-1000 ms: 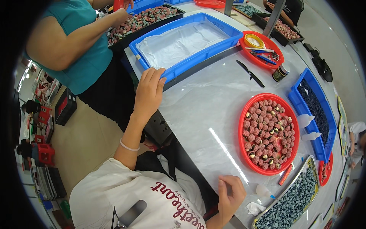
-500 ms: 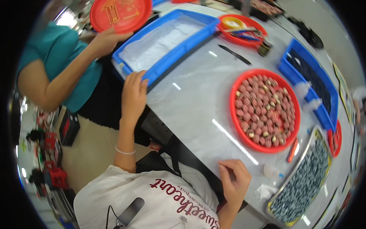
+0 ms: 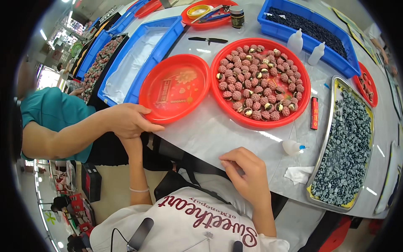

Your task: Manually assembling small figurines by applying glue and attaching components.

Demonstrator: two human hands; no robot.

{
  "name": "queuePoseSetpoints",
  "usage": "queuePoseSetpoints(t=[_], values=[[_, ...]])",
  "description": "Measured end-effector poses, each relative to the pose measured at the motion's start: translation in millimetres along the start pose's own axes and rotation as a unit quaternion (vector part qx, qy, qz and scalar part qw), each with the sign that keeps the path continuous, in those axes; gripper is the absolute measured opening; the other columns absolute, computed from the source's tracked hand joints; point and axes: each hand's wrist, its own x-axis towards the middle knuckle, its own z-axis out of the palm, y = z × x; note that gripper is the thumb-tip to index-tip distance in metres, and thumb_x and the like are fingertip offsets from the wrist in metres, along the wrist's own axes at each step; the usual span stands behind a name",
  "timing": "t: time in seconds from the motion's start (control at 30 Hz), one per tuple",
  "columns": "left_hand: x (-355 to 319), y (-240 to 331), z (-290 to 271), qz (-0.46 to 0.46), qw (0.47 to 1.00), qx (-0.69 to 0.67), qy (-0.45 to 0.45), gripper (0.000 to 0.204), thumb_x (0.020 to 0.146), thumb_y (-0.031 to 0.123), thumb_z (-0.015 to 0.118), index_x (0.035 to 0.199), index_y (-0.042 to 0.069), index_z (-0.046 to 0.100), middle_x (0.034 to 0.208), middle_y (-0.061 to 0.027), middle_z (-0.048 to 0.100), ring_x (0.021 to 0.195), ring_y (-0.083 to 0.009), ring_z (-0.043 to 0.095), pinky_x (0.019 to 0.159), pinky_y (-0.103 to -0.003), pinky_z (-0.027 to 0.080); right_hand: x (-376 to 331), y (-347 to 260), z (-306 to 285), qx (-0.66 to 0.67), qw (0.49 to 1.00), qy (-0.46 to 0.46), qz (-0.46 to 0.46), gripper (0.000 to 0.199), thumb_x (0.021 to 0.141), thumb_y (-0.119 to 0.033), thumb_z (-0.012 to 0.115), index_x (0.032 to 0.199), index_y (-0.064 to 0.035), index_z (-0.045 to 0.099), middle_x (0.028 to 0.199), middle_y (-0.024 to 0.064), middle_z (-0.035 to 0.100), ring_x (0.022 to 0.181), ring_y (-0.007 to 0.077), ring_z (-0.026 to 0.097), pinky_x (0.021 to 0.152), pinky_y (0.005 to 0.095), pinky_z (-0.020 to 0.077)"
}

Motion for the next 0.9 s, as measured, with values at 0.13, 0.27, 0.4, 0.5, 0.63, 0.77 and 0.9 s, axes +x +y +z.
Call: queuePoseSetpoints(t=[0.13, 0.27, 0.4, 0.5, 0.63, 0.77, 0.9], values=[[-4, -4, -7, 0.004, 0.997, -0.067, -0.031, 0.034, 0.091, 0.015, 0.052, 0.122, 0.003, 0.046, 0.126, -0.0113, 0.048, 0.114, -0.0215, 0.048, 0.094, -0.033, 0.037, 1, -1, 0, 0.005, 1.0, -0.009, 0.008, 0.008, 0.075, 0.003, 0.062, 0.082, 0.0014, 0.064, 0.074, 0.0065, 0.059, 0.064, 0.0123, 0.054, 0.055, 0.0224, 0.0401], [14, 38, -9, 0.179, 0.98, 0.067, 0.061, 0.031, 0.09, 0.012, 0.05, 0.119, 0.0, 0.049, 0.125, -0.0164, 0.047, 0.114, -0.0291, 0.046, 0.097, -0.042, 0.032, 1, 1, 1, -0.006, 1.0, -0.005, 0.009, 0.008, 0.075, 0.003, 0.061, 0.083, 0.0018, 0.064, 0.075, 0.0067, 0.059, 0.065, 0.0127, 0.054, 0.058, 0.0232, 0.0412], [40, 35, -6, 0.171, 0.982, 0.063, 0.056, 0.025, 0.093, 0.015, 0.046, 0.113, 0.004, 0.056, 0.108, -0.0117, 0.056, 0.106, -0.0284, 0.051, 0.096, -0.043, 0.03, 1, 0, 2, -0.006, 1.0, -0.002, 0.011, 0.008, 0.076, 0.004, 0.061, 0.083, 0.0023, 0.064, 0.075, 0.0073, 0.059, 0.065, 0.013, 0.054, 0.059, 0.0234, 0.0421], [48, 38, -7, 0.164, 0.981, 0.093, 0.049, 0.023, 0.093, 0.015, 0.047, 0.109, 0.005, 0.059, 0.1, -0.0099, 0.059, 0.101, -0.0263, 0.053, 0.095, -0.04, 0.031, 0, 0, 2, -0.011, 1.0, -0.004, 0.018, 0.008, 0.075, 0.004, 0.061, 0.083, 0.0024, 0.064, 0.074, 0.0072, 0.059, 0.065, 0.0128, 0.054, 0.059, 0.0234, 0.0423], [49, 40, -6, 0.161, 0.981, 0.094, 0.054, 0.022, 0.092, 0.015, 0.048, 0.109, 0.007, 0.06, 0.099, -0.009, 0.059, 0.1, -0.0247, 0.054, 0.094, -0.039, 0.032, -1, -1, 3, -0.019, 1.0, 0.004, 0.012, 0.008, 0.075, 0.004, 0.061, 0.083, 0.0025, 0.064, 0.074, 0.0069, 0.059, 0.064, 0.0125, 0.054, 0.059, 0.0232, 0.042], [43, 60, -12, 0.177, 0.981, 0.045, 0.071, 0.025, 0.091, 0.019, 0.052, 0.111, 0.007, 0.06, 0.105, -0.01, 0.059, 0.101, -0.0276, 0.053, 0.095, -0.04, 0.032, 1, -2, 2, -0.021, 0.999, 0.008, 0.024, 0.008, 0.075, 0.005, 0.061, 0.082, 0.0028, 0.064, 0.074, 0.0068, 0.059, 0.063, 0.0122, 0.053, 0.058, 0.0227, 0.0415], [22, 111, -12, 0.287, 0.949, -0.1, -0.082, 0.03, 0.089, 0.025, 0.055, 0.114, 0.009, 0.06, 0.118, -0.0104, 0.057, 0.111, -0.0283, 0.051, 0.096, -0.041, 0.034, 5, -4, 3, -0.019, 0.999, 0.006, 0.028, 0.008, 0.075, 0.005, 0.062, 0.082, 0.0029, 0.064, 0.074, 0.0069, 0.059, 0.063, 0.012, 0.053, 0.058, 0.0226, 0.0413]])
